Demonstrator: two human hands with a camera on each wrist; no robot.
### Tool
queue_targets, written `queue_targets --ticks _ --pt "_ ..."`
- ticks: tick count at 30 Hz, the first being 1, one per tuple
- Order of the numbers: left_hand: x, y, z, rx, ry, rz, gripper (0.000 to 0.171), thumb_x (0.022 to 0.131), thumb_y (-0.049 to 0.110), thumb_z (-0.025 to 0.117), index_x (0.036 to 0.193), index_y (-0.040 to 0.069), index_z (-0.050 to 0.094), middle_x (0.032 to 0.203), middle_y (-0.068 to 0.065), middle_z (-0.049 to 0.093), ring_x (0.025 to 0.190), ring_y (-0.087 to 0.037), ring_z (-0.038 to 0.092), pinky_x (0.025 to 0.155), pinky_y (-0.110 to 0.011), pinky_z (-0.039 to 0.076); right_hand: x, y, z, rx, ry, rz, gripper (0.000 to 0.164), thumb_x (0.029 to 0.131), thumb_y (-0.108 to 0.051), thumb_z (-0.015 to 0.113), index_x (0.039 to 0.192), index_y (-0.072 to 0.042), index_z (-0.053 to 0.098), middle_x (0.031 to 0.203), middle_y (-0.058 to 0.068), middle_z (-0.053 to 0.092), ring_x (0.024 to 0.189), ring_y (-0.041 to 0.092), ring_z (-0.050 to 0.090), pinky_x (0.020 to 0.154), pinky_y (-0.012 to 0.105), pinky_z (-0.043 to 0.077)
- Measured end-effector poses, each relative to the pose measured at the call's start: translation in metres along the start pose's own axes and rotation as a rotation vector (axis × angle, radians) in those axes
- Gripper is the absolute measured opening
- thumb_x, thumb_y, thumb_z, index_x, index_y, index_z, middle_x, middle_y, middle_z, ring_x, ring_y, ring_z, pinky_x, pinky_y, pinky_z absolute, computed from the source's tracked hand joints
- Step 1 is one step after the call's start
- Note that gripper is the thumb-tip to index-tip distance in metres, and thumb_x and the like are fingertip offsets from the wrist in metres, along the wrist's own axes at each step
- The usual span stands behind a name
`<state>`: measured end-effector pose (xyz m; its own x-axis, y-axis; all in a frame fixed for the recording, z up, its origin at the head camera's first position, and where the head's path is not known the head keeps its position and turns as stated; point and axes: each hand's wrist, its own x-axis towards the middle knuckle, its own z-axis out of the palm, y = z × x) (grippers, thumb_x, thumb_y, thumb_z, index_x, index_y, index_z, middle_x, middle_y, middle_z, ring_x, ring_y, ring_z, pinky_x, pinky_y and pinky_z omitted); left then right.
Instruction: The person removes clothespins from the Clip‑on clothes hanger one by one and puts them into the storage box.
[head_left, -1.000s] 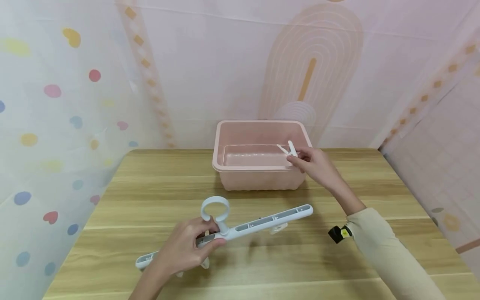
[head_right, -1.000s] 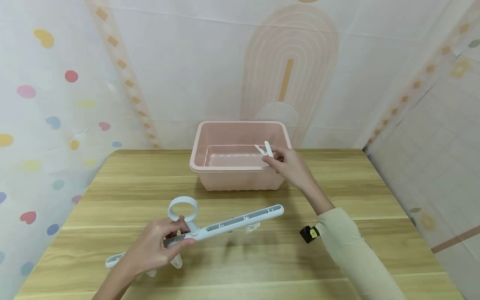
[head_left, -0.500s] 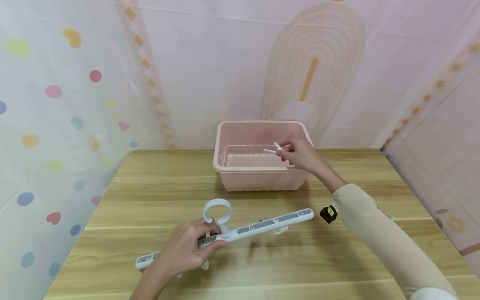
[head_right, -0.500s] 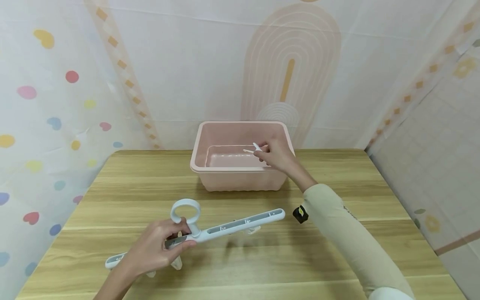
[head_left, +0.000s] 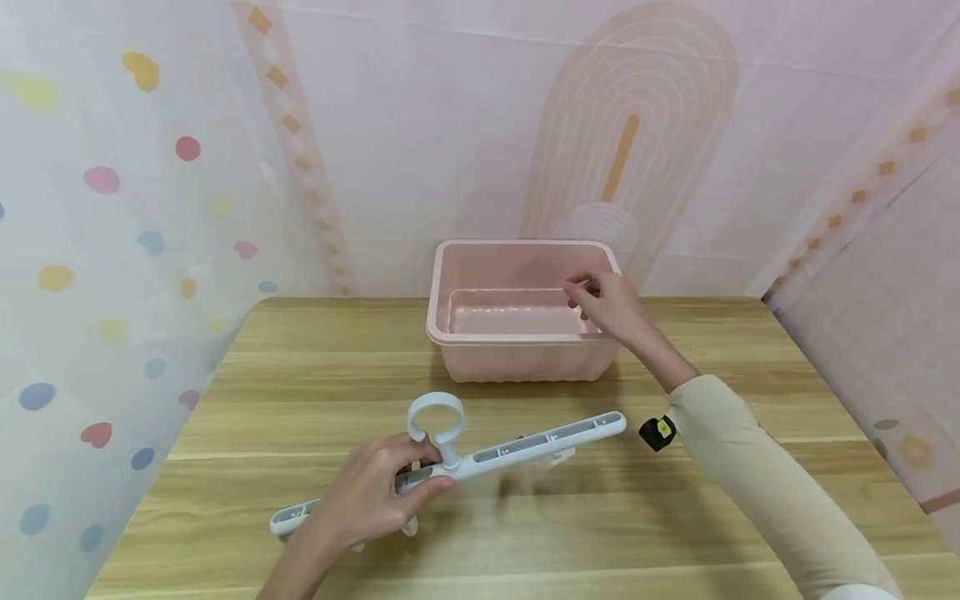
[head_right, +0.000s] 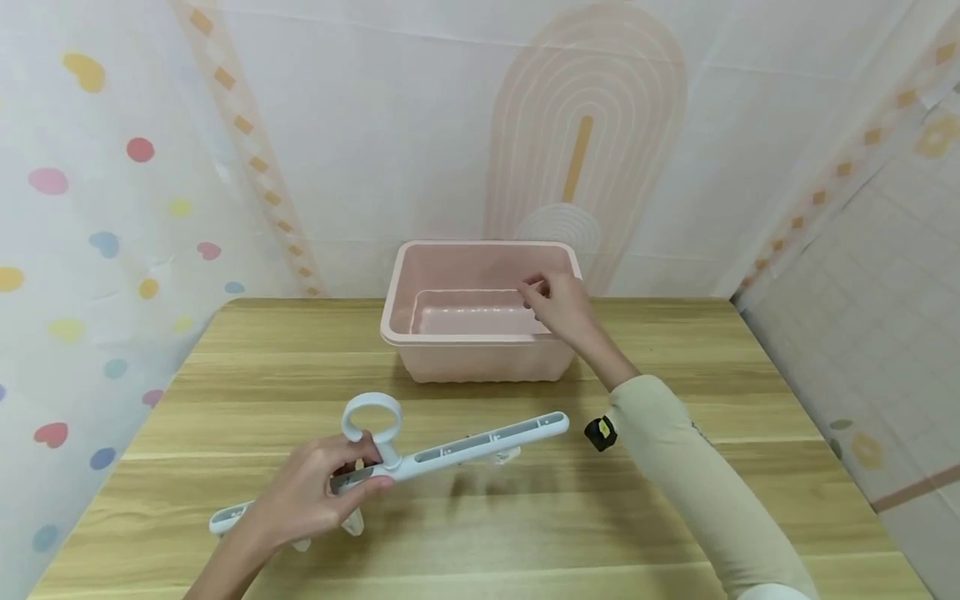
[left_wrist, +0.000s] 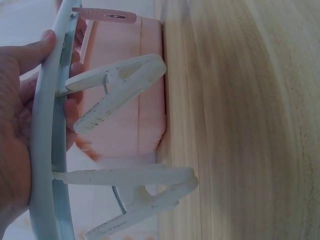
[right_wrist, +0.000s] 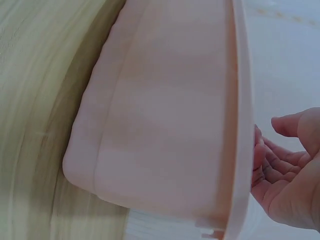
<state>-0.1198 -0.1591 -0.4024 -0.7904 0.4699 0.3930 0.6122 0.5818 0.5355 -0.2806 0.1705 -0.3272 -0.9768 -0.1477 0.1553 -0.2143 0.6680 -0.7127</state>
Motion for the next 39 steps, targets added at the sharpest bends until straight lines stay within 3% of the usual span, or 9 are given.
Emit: queue_targets --ticks 6,10,16,20,26,33,39 --pt "0.002 -0.001 -0.002 0.001 0.008 -0.011 0.010 0.083 0.028 0.081 0.087 0.025 0.072 0.076 0.018 0.061 0.065 0.008 0.043 0.054 -0.014 0.038 -0.009 0.000 -0.010 0.094 0.035 -0.009 0.030 0.102 -0.026 0.057 0.120 -0.004 0.065 0.101 0.024 0.071 0.071 0.021 0.065 0.059 0.020 0.050" --pt "0.003 -0.001 -0.003 0.004 -0.003 -0.024 0.010 0.084 0.029 0.081 0.086 0.026 0.072 0.073 0.019 0.055 0.062 0.008 0.039 0.052 -0.014 0.036 -0.026 0.000 -0.016 0.165 0.055 -0.008 0.036 0.103 -0.032 0.057 0.125 -0.005 0.064 0.101 0.020 0.071 0.074 0.017 0.066 0.065 0.024 0.056" --pt "0.005 0.001 -0.003 0.009 -0.012 -0.037 0.010 0.085 0.030 0.080 0.085 0.027 0.071 0.071 0.020 0.050 0.059 0.007 0.036 0.050 -0.014 0.033 -0.069 0.007 -0.027 0.346 0.173 -0.047 0.040 0.105 -0.035 0.053 0.122 0.000 0.063 0.091 0.000 0.072 0.074 0.007 0.066 0.069 0.021 0.057" --pt "0.007 0.003 -0.004 0.015 -0.014 -0.044 0.009 0.085 0.030 0.080 0.086 0.026 0.071 0.071 0.019 0.050 0.059 0.007 0.036 0.050 -0.014 0.033 -0.104 0.017 -0.029 0.456 0.241 -0.076 0.041 0.107 -0.032 0.046 0.120 0.004 0.061 0.088 -0.006 0.072 0.074 0.006 0.066 0.068 0.019 0.055" --pt "0.011 0.003 -0.005 0.037 -0.008 -0.037 0.009 0.084 0.030 0.080 0.086 0.025 0.072 0.070 0.019 0.050 0.058 0.007 0.034 0.050 -0.014 0.032 -0.135 0.024 -0.024 0.554 0.249 -0.072 0.043 0.109 -0.037 0.038 0.120 -0.004 0.062 0.093 -0.002 0.071 0.078 0.009 0.065 0.070 0.019 0.054" --pt "0.014 0.005 -0.005 0.047 -0.002 -0.027 0.010 0.085 0.031 0.079 0.087 0.028 0.071 0.069 0.020 0.050 0.059 0.007 0.035 0.050 -0.014 0.032 -0.155 0.024 -0.012 0.590 0.281 -0.081 0.046 0.111 -0.034 0.029 0.121 0.000 0.059 0.095 0.002 0.071 0.080 0.011 0.067 0.071 0.020 0.054" --pt "0.016 0.009 -0.008 0.046 0.013 -0.020 0.010 0.083 0.030 0.081 0.088 0.027 0.072 0.069 0.020 0.051 0.058 0.007 0.035 0.050 -0.013 0.030 -0.171 0.031 0.007 0.674 0.250 -0.162 0.056 0.112 -0.038 0.016 0.125 -0.002 0.057 0.099 0.001 0.071 0.084 0.010 0.067 0.075 0.021 0.052"
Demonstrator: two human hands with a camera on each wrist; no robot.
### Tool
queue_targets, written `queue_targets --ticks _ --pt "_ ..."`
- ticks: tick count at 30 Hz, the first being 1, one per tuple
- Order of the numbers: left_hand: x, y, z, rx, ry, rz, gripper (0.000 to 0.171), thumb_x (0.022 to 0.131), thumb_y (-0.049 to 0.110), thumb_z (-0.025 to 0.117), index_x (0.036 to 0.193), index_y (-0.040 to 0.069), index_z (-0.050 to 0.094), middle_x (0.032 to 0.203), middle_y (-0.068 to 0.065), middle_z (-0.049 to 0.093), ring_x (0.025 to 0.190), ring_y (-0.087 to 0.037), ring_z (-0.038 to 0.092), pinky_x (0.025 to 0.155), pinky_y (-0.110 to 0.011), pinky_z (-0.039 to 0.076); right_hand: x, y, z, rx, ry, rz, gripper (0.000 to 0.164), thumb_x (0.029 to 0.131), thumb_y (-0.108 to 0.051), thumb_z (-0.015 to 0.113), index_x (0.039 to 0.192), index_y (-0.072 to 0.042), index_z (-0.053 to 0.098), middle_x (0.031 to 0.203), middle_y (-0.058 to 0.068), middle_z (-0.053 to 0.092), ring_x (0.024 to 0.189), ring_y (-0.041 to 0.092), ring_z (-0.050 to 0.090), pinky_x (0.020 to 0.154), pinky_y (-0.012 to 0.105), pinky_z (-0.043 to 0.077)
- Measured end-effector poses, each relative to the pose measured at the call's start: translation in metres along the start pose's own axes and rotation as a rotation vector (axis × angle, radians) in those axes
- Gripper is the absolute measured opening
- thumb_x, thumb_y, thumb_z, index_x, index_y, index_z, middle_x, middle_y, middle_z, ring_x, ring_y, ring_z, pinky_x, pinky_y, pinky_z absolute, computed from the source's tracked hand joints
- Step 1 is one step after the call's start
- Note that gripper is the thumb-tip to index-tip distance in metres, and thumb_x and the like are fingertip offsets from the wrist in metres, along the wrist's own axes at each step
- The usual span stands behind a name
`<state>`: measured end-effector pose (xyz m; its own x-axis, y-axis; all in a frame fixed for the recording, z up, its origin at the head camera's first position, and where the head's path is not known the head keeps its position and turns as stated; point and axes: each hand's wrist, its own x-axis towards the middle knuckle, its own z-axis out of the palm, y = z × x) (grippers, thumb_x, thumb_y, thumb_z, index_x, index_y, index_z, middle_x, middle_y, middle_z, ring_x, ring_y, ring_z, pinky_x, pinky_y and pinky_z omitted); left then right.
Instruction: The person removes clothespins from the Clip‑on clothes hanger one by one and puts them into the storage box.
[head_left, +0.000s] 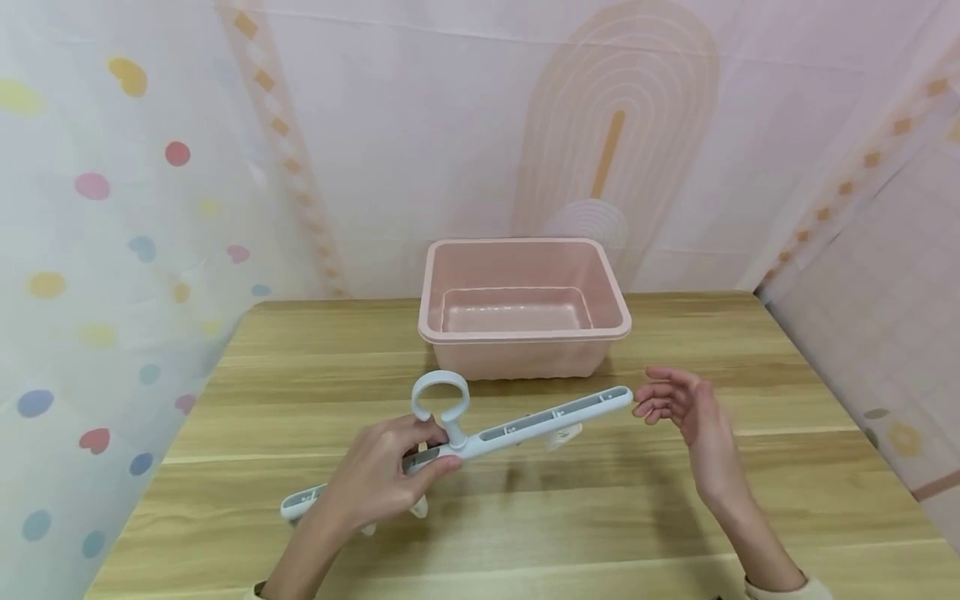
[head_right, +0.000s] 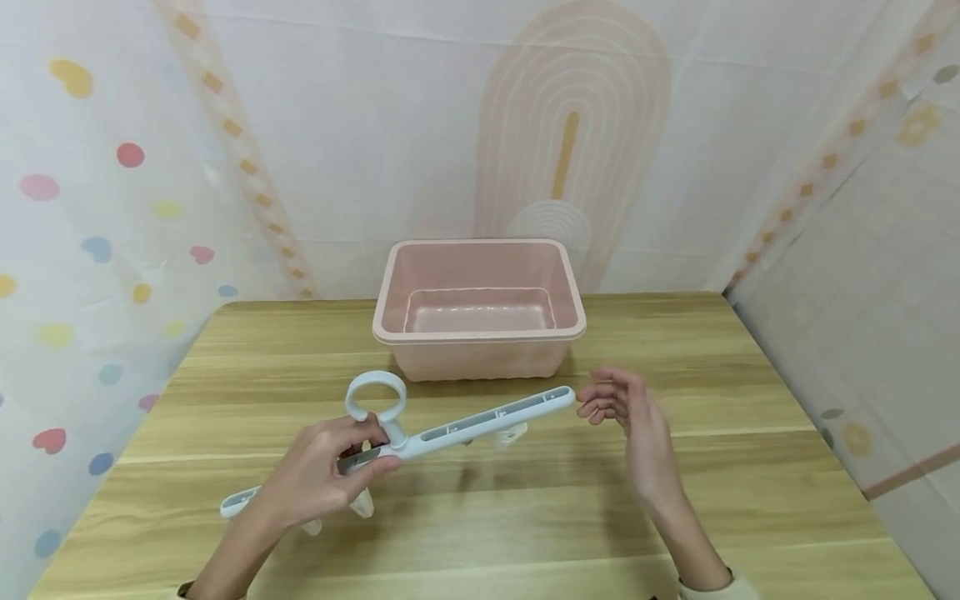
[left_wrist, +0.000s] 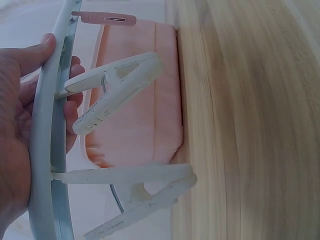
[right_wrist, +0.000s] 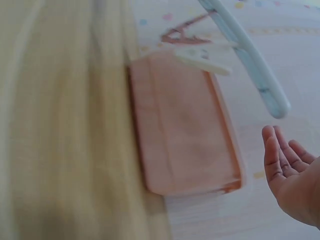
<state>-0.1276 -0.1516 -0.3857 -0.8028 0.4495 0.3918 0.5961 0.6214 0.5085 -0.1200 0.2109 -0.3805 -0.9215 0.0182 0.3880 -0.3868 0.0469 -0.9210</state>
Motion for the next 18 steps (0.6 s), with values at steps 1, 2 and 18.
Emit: queue_targets --ticks 1,2,18 --pt "0.001 0.001 0.000 -0.003 0.001 0.000 0.010 0.083 0.030 0.081 0.088 0.027 0.072 0.069 0.020 0.051 0.058 0.007 0.034 0.050 -0.013 0.030 -0.004 0.003 0.001 0.022 -0.019 -0.017 0.057 0.111 -0.039 0.014 0.126 -0.003 0.056 0.101 0.001 0.071 0.086 0.010 0.067 0.076 0.021 0.052" --pt "0.001 0.001 0.001 -0.004 0.003 0.001 0.010 0.083 0.030 0.081 0.088 0.027 0.072 0.068 0.020 0.051 0.057 0.007 0.034 0.049 -0.013 0.029 -0.008 0.006 0.002 0.039 -0.037 -0.025 0.057 0.111 -0.040 0.013 0.127 -0.005 0.055 0.102 0.000 0.071 0.088 0.010 0.067 0.078 0.021 0.052" --pt "0.005 0.003 0.004 -0.014 0.018 0.018 0.010 0.084 0.031 0.080 0.089 0.028 0.072 0.070 0.019 0.052 0.059 0.006 0.035 0.051 -0.013 0.029 -0.035 0.025 0.029 -0.021 -0.404 0.053 0.036 0.109 -0.005 0.031 0.141 0.006 0.038 0.131 0.006 0.060 0.122 0.008 0.059 0.103 0.020 0.048"
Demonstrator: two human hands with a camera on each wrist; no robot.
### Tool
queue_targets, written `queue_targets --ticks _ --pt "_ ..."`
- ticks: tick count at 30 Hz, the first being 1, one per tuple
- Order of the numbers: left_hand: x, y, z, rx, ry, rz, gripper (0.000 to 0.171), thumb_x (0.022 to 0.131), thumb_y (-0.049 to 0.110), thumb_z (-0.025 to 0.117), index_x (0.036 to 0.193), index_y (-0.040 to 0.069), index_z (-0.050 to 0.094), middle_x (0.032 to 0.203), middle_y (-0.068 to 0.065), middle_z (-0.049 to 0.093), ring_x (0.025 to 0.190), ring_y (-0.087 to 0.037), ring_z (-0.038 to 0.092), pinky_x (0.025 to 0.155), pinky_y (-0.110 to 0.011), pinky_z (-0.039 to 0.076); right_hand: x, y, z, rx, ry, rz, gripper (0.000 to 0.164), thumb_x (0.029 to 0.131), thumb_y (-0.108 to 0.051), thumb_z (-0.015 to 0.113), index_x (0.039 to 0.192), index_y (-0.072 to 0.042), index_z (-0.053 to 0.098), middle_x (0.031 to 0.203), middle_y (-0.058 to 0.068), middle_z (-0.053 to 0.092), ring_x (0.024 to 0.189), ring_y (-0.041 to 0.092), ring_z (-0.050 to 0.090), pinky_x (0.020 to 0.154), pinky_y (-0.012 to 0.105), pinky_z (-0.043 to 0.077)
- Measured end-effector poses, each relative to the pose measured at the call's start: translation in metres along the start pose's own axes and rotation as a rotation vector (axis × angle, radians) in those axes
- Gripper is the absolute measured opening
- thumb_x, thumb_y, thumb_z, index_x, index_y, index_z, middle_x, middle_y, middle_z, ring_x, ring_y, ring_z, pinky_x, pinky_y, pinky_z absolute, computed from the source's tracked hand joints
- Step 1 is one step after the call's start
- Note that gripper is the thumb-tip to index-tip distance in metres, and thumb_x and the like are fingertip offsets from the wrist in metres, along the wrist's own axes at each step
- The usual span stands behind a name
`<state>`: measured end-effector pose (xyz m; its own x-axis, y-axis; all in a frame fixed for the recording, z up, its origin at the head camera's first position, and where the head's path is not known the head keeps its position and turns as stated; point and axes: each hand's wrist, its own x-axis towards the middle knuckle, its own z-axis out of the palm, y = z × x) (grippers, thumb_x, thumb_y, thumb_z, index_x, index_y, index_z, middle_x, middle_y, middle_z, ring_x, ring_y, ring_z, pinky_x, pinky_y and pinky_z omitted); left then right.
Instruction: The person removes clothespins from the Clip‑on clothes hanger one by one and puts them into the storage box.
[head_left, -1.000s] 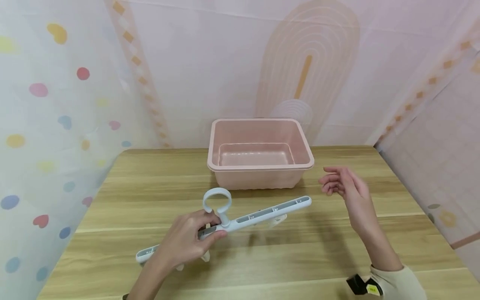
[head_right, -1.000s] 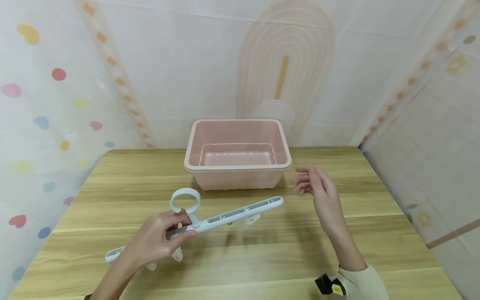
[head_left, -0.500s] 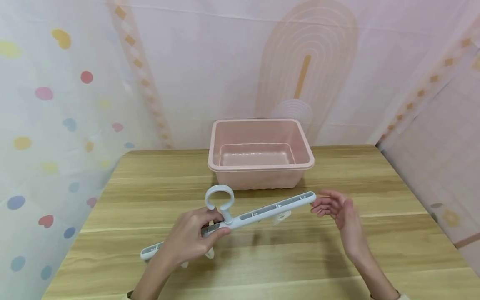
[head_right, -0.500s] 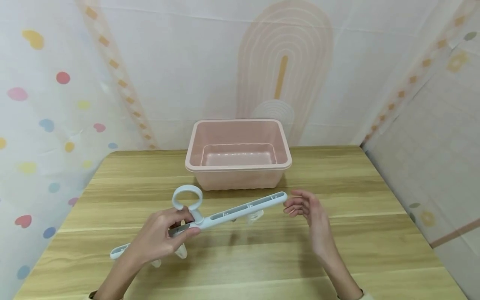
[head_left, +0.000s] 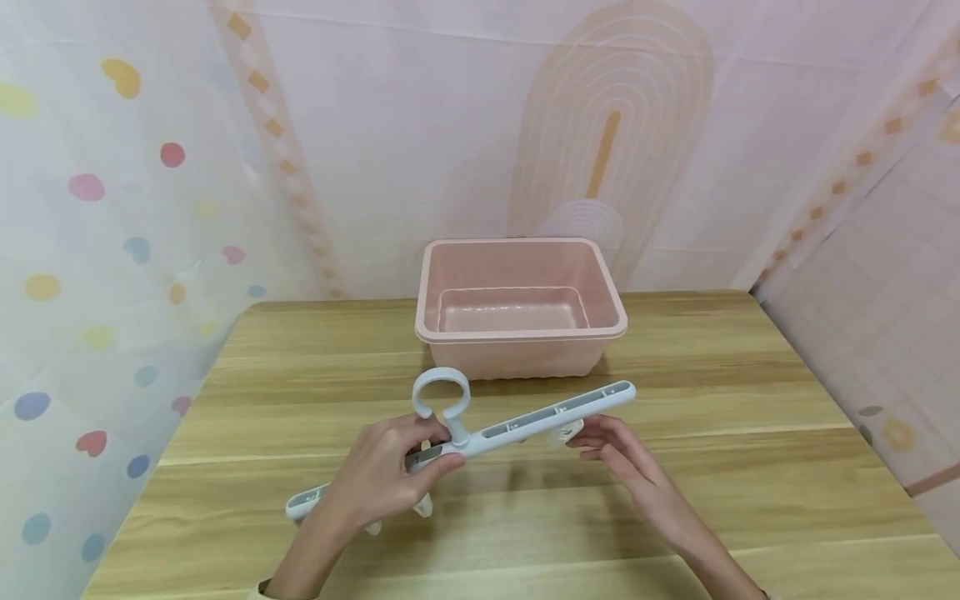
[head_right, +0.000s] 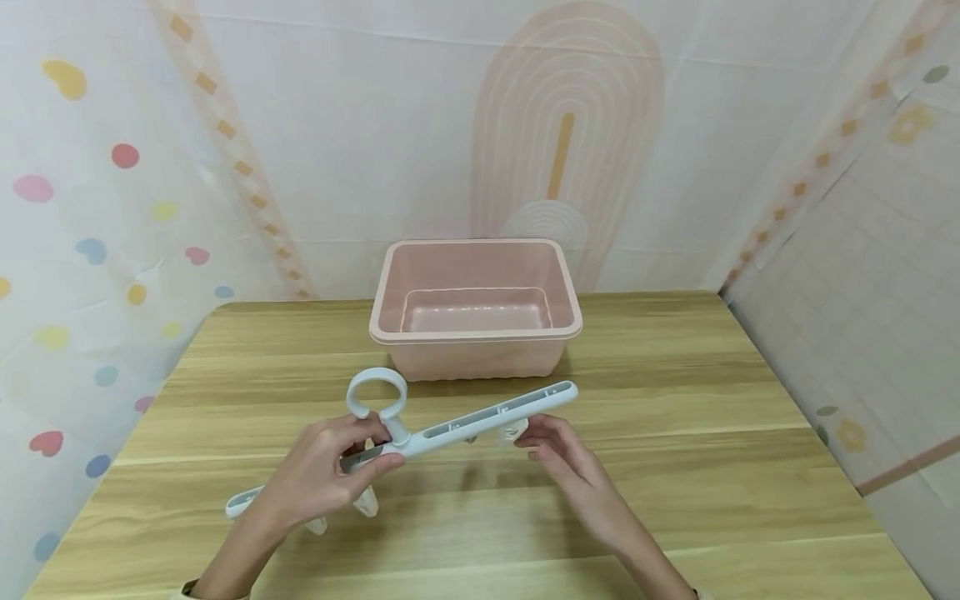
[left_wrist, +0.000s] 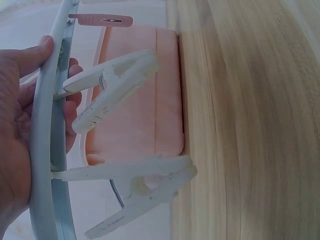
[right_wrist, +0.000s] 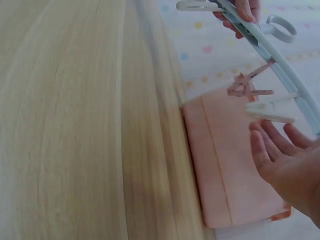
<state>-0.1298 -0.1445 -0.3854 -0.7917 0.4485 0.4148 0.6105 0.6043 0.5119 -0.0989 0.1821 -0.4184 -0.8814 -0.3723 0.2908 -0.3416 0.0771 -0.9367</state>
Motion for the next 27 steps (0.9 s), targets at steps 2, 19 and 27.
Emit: queue_targets --ticks 2,19,27 --pt "0.000 0.000 0.000 -0.007 0.005 0.002 0.010 0.084 0.031 0.080 0.089 0.028 0.072 0.071 0.019 0.052 0.059 0.006 0.035 0.051 -0.013 0.030 0.001 0.000 0.002 0.003 0.030 0.051 0.035 0.107 -0.004 0.039 0.140 0.006 0.040 0.127 0.003 0.062 0.118 0.007 0.060 0.100 0.022 0.051" --pt "0.001 0.001 0.003 -0.014 0.002 0.032 0.010 0.083 0.031 0.081 0.088 0.026 0.073 0.074 0.019 0.059 0.060 0.008 0.038 0.051 -0.012 0.033 0.006 0.006 0.007 0.088 -0.008 0.108 0.013 0.101 -0.004 0.054 0.110 0.004 0.050 0.115 0.004 0.069 0.108 0.011 0.067 0.089 0.023 0.055" --pt "0.001 0.000 0.004 -0.017 0.008 0.041 0.011 0.083 0.030 0.081 0.089 0.025 0.073 0.076 0.018 0.061 0.061 0.008 0.041 0.051 -0.013 0.035 0.005 0.005 -0.001 0.007 0.029 0.152 0.020 0.099 -0.006 0.059 0.115 0.004 0.052 0.111 0.000 0.067 0.103 0.009 0.068 0.090 0.023 0.057"
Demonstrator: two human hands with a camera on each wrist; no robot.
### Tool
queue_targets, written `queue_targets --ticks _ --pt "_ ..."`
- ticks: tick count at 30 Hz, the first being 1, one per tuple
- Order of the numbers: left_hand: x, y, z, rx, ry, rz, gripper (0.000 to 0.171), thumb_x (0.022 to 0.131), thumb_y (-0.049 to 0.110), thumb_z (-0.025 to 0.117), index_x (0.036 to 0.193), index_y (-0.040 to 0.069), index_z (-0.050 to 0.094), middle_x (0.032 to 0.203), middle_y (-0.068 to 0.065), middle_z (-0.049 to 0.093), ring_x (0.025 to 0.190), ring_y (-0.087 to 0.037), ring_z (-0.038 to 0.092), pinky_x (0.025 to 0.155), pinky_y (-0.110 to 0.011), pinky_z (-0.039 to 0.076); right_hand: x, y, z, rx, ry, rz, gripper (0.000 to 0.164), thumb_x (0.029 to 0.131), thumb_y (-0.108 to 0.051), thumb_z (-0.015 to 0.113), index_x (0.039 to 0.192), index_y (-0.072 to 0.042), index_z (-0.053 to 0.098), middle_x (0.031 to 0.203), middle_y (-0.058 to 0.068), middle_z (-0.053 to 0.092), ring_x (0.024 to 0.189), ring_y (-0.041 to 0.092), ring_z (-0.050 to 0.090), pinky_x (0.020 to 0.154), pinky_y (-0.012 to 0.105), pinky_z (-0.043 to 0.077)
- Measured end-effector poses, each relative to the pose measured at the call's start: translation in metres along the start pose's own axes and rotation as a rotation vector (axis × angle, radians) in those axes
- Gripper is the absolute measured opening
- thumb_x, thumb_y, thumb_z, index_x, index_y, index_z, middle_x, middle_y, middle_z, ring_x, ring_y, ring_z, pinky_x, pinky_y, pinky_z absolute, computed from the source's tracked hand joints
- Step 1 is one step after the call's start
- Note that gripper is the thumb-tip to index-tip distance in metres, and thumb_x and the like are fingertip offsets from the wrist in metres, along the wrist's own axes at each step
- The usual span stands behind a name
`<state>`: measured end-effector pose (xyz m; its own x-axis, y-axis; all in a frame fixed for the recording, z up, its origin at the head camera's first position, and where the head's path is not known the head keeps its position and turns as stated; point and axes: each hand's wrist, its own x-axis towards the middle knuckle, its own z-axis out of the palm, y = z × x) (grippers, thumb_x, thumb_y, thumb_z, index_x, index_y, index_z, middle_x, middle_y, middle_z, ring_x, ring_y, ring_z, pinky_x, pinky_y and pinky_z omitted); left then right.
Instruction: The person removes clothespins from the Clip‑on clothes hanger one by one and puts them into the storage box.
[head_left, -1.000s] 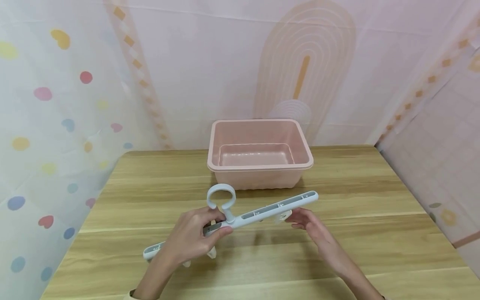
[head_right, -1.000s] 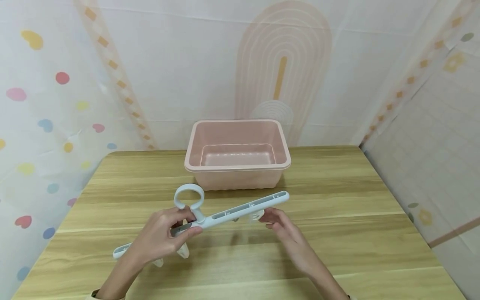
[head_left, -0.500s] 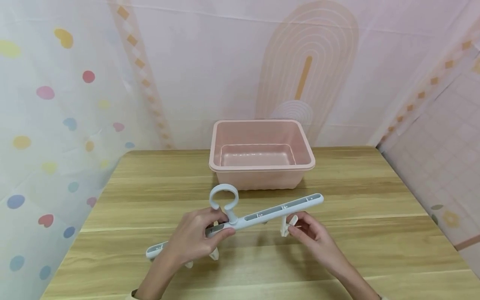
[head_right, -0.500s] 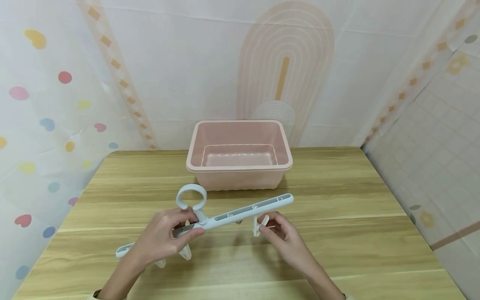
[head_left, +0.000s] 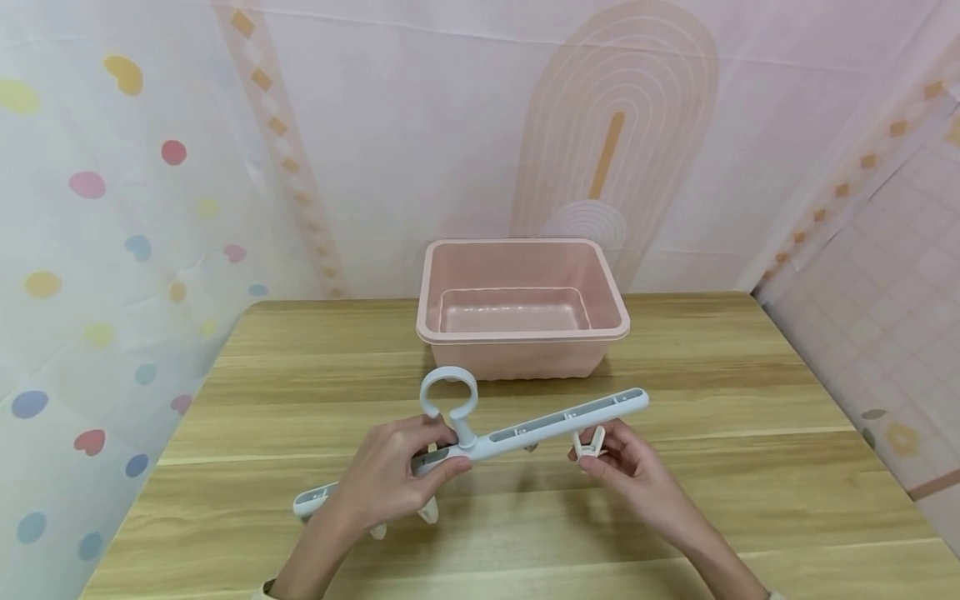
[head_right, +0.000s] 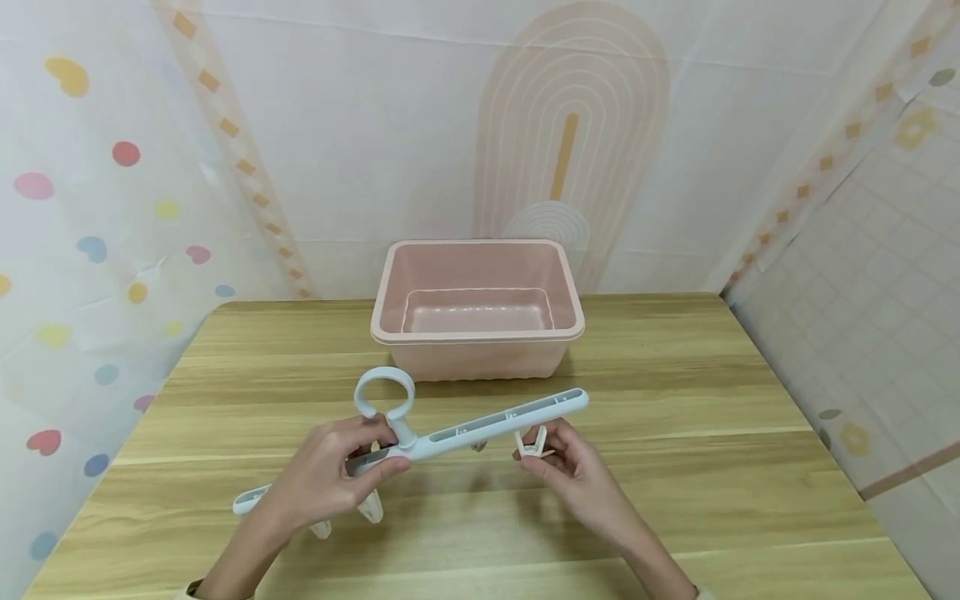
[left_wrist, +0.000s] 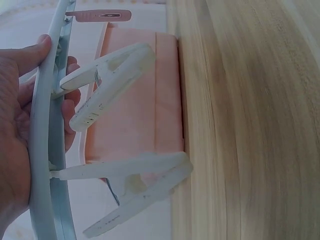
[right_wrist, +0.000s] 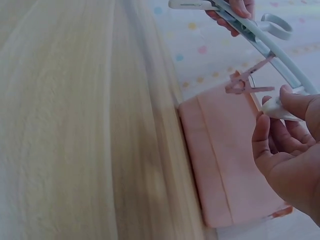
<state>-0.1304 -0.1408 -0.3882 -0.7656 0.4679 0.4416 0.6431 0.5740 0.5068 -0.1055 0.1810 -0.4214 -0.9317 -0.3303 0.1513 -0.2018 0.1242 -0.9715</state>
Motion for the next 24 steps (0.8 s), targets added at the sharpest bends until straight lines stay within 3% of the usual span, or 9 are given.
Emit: queue_targets --ticks 5,12,19,24 --pt "0.0002 0.0002 -0.0001 0.005 0.001 0.000 0.011 0.083 0.030 0.081 0.089 0.025 0.073 0.074 0.018 0.059 0.061 0.008 0.041 0.051 -0.013 0.035 0.0001 -0.0017 -0.0046 -0.077 0.020 0.018 0.026 0.100 -0.008 0.060 0.121 0.006 0.058 0.112 0.008 0.066 0.103 0.010 0.069 0.090 0.023 0.057" --pt "-0.0001 -0.0003 0.0006 0.018 -0.008 0.008 0.012 0.083 0.030 0.081 0.090 0.024 0.073 0.075 0.017 0.060 0.061 0.007 0.041 0.051 -0.012 0.035 -0.0013 -0.0056 -0.0084 -0.188 0.016 0.025 0.021 0.103 -0.013 0.055 0.116 0.003 0.058 0.109 0.017 0.069 0.099 0.006 0.070 0.086 0.030 0.060" --pt "-0.0002 -0.0016 0.0031 0.030 -0.003 0.021 0.012 0.083 0.029 0.080 0.089 0.022 0.073 0.076 0.016 0.060 0.061 0.008 0.041 0.051 -0.011 0.035 -0.0019 -0.0087 -0.0076 -0.384 0.137 -0.104 0.010 0.099 -0.011 0.062 0.108 -0.010 0.064 0.094 0.005 0.077 0.085 0.002 0.069 0.072 0.026 0.058" --pt "-0.0003 -0.0022 0.0046 0.040 0.005 0.038 0.013 0.083 0.028 0.081 0.088 0.020 0.072 0.075 0.015 0.059 0.062 0.007 0.042 0.052 -0.010 0.035 -0.0017 -0.0066 -0.0042 -0.543 0.286 -0.212 0.018 0.089 -0.010 0.074 0.102 -0.022 0.069 0.081 -0.009 0.072 0.075 -0.004 0.062 0.061 0.019 0.049"
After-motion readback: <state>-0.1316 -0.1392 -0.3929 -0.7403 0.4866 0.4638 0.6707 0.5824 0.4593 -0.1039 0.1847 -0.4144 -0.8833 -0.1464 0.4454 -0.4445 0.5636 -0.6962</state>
